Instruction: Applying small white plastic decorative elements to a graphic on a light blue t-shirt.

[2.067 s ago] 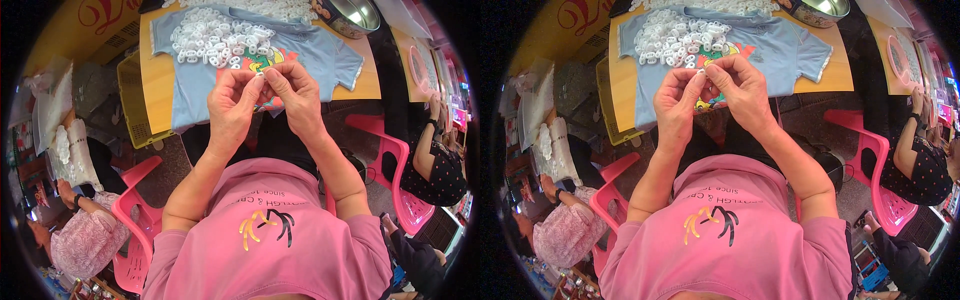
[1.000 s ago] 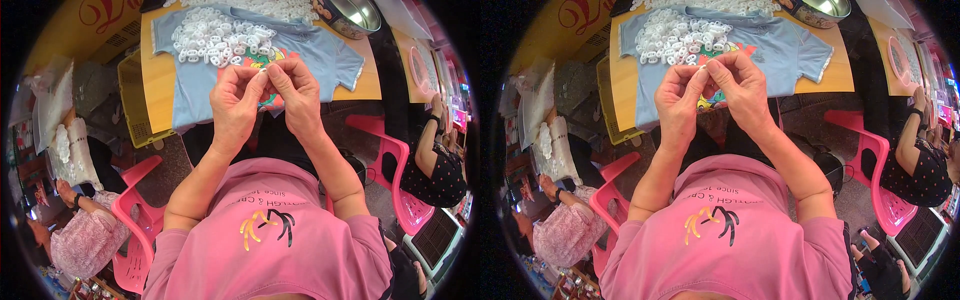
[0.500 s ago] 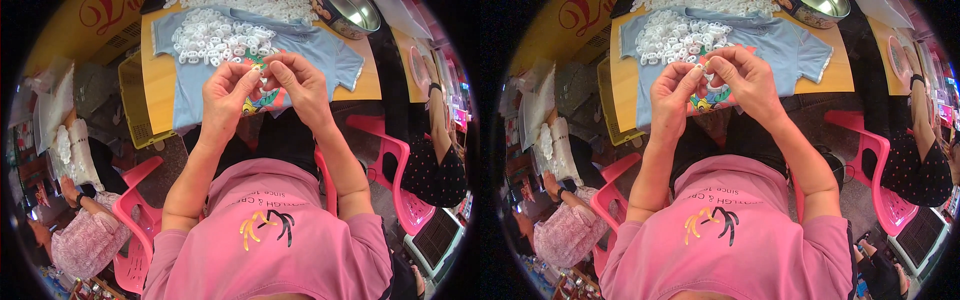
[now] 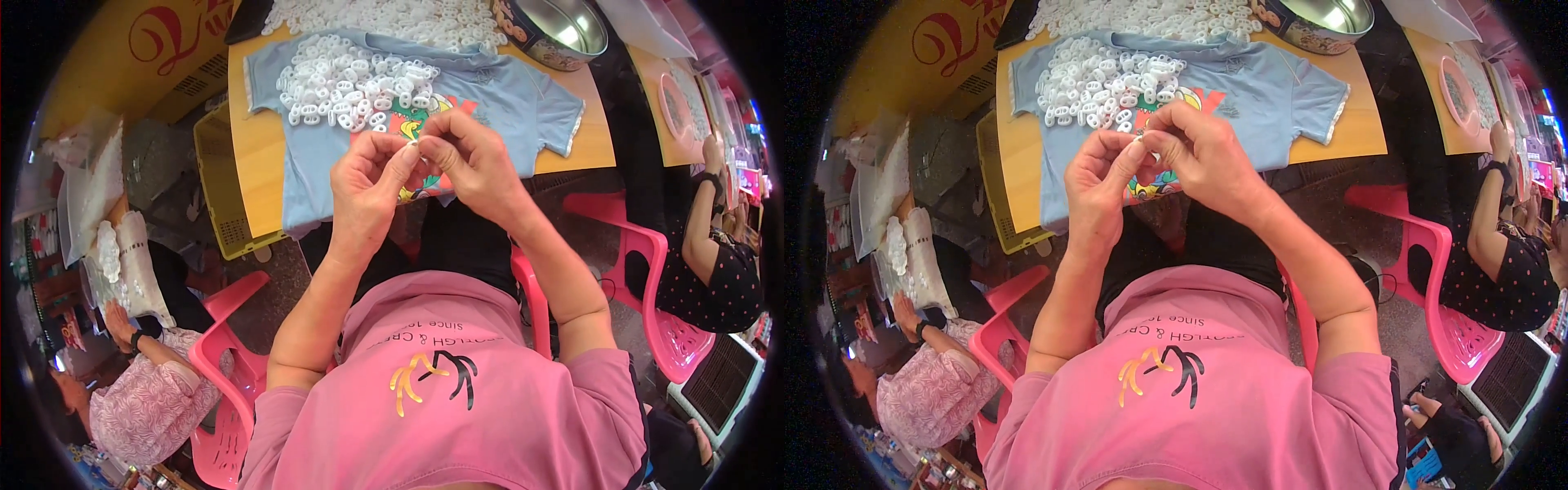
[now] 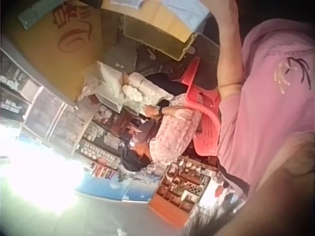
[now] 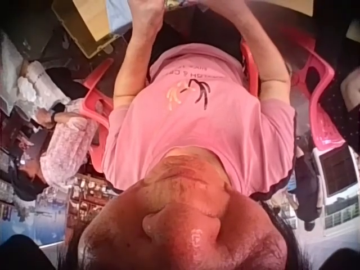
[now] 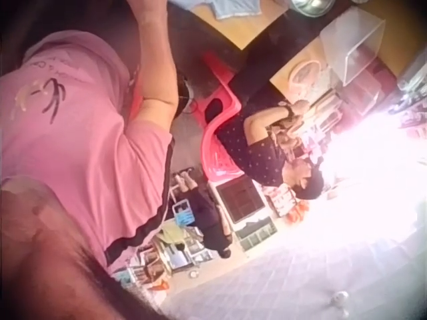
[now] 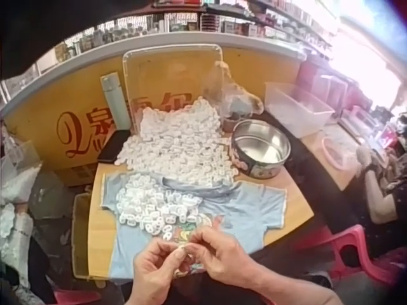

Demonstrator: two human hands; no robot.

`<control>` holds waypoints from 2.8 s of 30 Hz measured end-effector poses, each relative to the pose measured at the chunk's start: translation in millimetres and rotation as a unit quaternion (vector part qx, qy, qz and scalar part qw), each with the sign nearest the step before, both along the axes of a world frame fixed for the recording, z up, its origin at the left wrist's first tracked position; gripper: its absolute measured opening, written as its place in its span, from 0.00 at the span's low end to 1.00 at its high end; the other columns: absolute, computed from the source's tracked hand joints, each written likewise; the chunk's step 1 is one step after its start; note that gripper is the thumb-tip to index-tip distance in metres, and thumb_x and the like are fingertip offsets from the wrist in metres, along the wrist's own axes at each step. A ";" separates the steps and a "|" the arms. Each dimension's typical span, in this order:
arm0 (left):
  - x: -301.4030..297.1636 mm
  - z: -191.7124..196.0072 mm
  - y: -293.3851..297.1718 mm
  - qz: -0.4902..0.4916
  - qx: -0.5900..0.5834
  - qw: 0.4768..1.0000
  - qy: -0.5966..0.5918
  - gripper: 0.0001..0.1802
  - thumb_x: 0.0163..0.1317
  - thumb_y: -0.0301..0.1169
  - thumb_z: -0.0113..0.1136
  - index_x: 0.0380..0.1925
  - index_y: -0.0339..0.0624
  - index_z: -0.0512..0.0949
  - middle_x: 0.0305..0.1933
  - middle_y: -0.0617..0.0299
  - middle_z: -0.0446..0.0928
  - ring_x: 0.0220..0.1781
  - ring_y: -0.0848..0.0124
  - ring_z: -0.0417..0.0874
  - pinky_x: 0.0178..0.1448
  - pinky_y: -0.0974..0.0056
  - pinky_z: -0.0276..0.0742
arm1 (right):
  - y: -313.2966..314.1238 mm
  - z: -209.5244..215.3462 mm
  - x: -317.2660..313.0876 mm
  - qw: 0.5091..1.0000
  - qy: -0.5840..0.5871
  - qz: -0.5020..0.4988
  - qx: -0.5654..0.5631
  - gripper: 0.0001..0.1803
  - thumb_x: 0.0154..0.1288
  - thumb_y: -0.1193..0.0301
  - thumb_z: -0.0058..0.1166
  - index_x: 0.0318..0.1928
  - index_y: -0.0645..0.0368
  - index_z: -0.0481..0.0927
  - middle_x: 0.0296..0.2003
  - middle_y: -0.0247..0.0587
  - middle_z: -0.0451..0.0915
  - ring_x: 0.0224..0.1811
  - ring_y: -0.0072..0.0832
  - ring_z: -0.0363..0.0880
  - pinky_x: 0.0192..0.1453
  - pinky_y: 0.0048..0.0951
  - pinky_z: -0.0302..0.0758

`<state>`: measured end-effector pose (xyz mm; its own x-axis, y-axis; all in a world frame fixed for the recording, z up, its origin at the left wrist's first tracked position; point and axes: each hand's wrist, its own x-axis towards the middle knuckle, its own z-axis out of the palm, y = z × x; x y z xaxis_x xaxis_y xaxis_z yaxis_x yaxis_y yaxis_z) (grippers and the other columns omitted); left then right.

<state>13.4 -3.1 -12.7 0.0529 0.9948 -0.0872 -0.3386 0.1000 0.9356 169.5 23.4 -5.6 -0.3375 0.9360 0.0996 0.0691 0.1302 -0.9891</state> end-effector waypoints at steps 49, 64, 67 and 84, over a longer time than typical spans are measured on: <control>-18.7 -20.5 5.8 0.052 -0.020 0.998 0.006 0.07 0.66 0.29 0.60 0.36 0.36 0.75 0.31 0.62 0.79 0.29 0.79 0.78 0.35 0.73 0.73 | 46.1 -37.9 5.1 0.885 -0.317 -0.112 0.321 0.09 0.61 0.72 0.60 0.42 0.56 0.82 0.32 0.35 0.79 0.31 0.31 0.81 0.34 0.28 0.76; -6.1 -0.1 5.4 0.027 -0.037 0.996 -0.075 0.08 0.65 0.28 0.60 0.37 0.35 0.74 0.32 0.60 0.79 0.29 0.77 0.78 0.35 0.72 0.74 | 14.3 0.0 -1.3 0.973 0.164 -0.020 -0.160 0.14 0.68 0.69 0.57 0.50 0.64 0.78 0.30 0.30 0.77 0.31 0.16 0.74 0.36 0.20 0.74; -6.1 0.1 5.5 0.027 -0.042 0.996 -0.069 0.08 0.65 0.28 0.60 0.37 0.35 0.74 0.32 0.60 0.79 0.29 0.77 0.78 0.35 0.72 0.74 | 13.4 0.5 -2.0 0.978 0.156 -0.021 -0.140 0.14 0.69 0.69 0.57 0.49 0.64 0.79 0.31 0.31 0.78 0.31 0.16 0.74 0.37 0.20 0.74; -4.3 -0.2 4.2 0.045 -0.020 0.999 -0.025 0.07 0.66 0.28 0.60 0.36 0.34 0.76 0.31 0.59 0.80 0.29 0.78 0.79 0.34 0.73 0.75 | 2.6 0.3 -9.0 0.997 0.048 -0.058 -0.022 0.12 0.68 0.76 0.56 0.50 0.67 0.79 0.38 0.34 0.80 0.31 0.16 0.76 0.37 0.17 0.74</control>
